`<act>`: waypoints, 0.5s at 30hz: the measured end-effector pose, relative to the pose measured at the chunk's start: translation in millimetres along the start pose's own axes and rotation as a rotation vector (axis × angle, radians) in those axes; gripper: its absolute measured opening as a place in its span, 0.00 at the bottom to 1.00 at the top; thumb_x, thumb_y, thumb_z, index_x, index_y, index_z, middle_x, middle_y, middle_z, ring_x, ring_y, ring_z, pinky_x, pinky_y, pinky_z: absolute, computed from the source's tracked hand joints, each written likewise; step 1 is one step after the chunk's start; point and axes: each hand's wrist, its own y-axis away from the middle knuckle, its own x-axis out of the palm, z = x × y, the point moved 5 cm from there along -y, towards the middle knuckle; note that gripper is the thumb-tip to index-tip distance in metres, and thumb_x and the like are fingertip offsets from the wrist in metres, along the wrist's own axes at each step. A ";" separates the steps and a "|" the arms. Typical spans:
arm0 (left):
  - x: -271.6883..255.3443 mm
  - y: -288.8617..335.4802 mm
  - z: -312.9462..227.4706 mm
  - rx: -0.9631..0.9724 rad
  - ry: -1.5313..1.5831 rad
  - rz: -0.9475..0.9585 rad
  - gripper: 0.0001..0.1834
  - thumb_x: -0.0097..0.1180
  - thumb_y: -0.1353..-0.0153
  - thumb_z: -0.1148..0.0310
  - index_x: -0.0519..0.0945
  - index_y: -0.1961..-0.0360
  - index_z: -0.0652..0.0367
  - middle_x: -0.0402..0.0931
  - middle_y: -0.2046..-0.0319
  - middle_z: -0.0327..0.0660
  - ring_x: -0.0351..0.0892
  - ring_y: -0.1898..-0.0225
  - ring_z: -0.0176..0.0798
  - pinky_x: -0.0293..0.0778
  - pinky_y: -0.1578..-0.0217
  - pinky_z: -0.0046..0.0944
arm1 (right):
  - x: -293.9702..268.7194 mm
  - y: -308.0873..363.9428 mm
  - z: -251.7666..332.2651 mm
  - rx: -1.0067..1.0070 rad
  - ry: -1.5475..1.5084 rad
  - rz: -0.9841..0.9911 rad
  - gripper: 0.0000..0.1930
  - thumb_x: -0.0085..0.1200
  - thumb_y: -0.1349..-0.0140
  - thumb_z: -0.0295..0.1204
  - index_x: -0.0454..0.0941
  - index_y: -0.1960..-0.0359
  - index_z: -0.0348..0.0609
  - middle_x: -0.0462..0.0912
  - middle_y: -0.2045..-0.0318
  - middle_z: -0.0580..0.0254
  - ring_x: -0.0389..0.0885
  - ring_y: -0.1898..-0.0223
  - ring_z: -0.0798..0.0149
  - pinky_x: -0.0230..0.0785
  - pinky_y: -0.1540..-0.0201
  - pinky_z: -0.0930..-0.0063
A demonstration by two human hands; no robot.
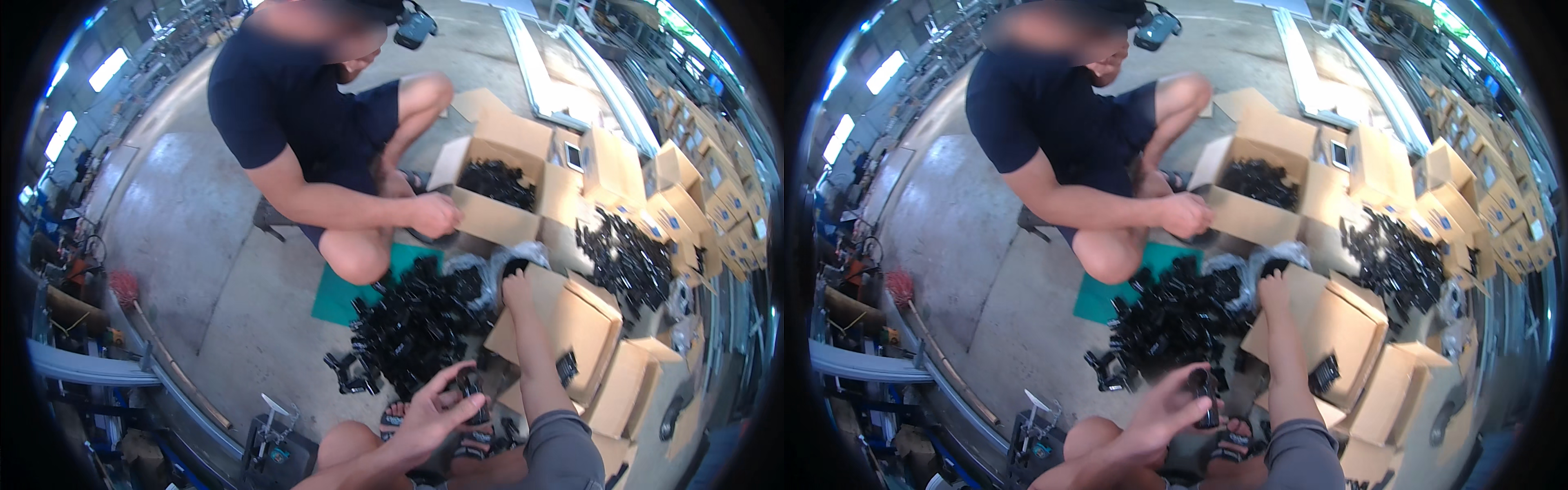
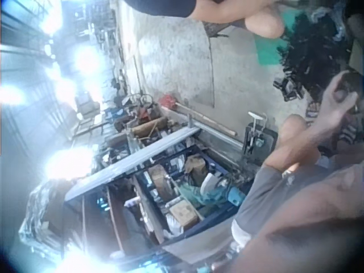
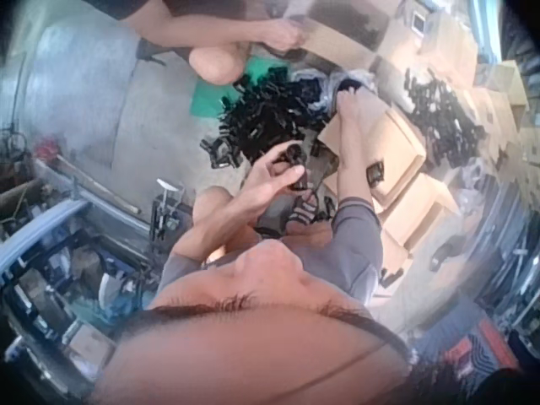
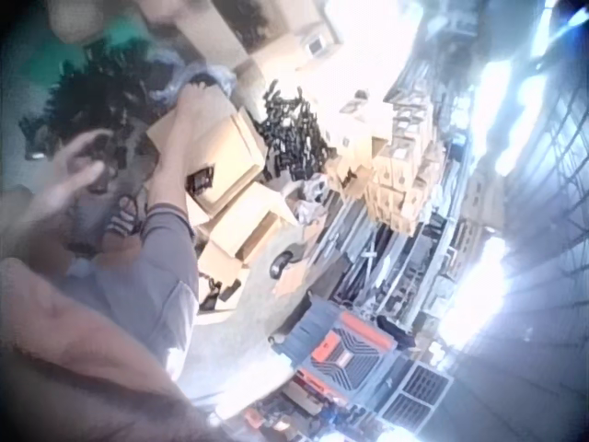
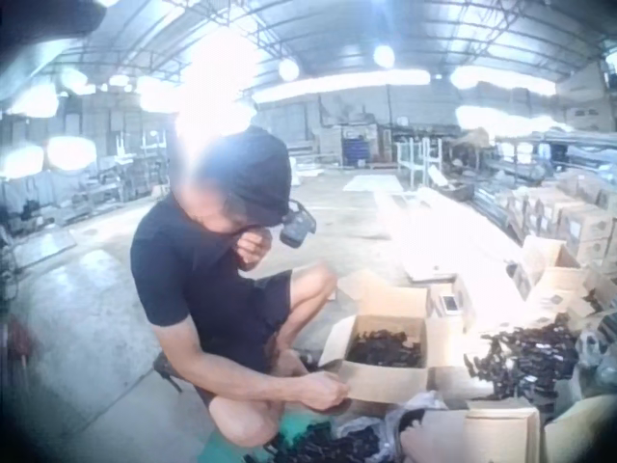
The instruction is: The person sorts black plastic components by hand from a large pile on the floor into various cardboard boxes.
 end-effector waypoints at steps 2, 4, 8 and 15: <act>-2.6 -2.1 -4.1 -0.033 -0.008 0.014 0.32 0.56 0.32 0.71 0.58 0.30 0.56 0.76 0.50 0.51 0.79 0.50 0.45 0.79 0.48 0.49 | 14.9 -6.7 3.3 0.078 -0.052 0.134 0.09 0.52 0.41 0.30 0.86 0.70 0.47 0.87 0.63 0.59 0.83 0.55 0.56 0.67 0.44 0.55; -4.0 -7.7 -9.0 -0.027 0.004 0.003 0.32 0.57 0.33 0.72 0.58 0.30 0.57 0.78 0.53 0.49 0.80 0.52 0.42 0.82 0.50 0.49 | 26.6 -11.3 -8.8 0.142 -0.117 0.263 0.08 0.55 0.43 0.29 0.86 0.68 0.47 0.87 0.63 0.58 0.84 0.55 0.55 0.67 0.43 0.52; -6.4 -12.2 -9.6 -0.055 0.030 -0.020 0.32 0.57 0.33 0.72 0.58 0.30 0.55 0.79 0.52 0.48 0.81 0.52 0.40 0.82 0.50 0.46 | 24.4 -8.1 -10.2 0.119 -0.144 0.391 0.08 0.57 0.46 0.28 0.85 0.65 0.46 0.87 0.64 0.55 0.84 0.55 0.53 0.68 0.43 0.49; 10.0 -6.3 -9.8 0.086 -0.005 -0.062 0.27 0.60 0.34 0.67 0.68 0.36 0.56 0.79 0.52 0.46 0.80 0.51 0.39 0.81 0.52 0.41 | 22.9 -3.0 -18.1 0.116 -0.212 0.372 0.08 0.57 0.47 0.28 0.85 0.66 0.46 0.87 0.62 0.53 0.85 0.55 0.51 0.67 0.45 0.45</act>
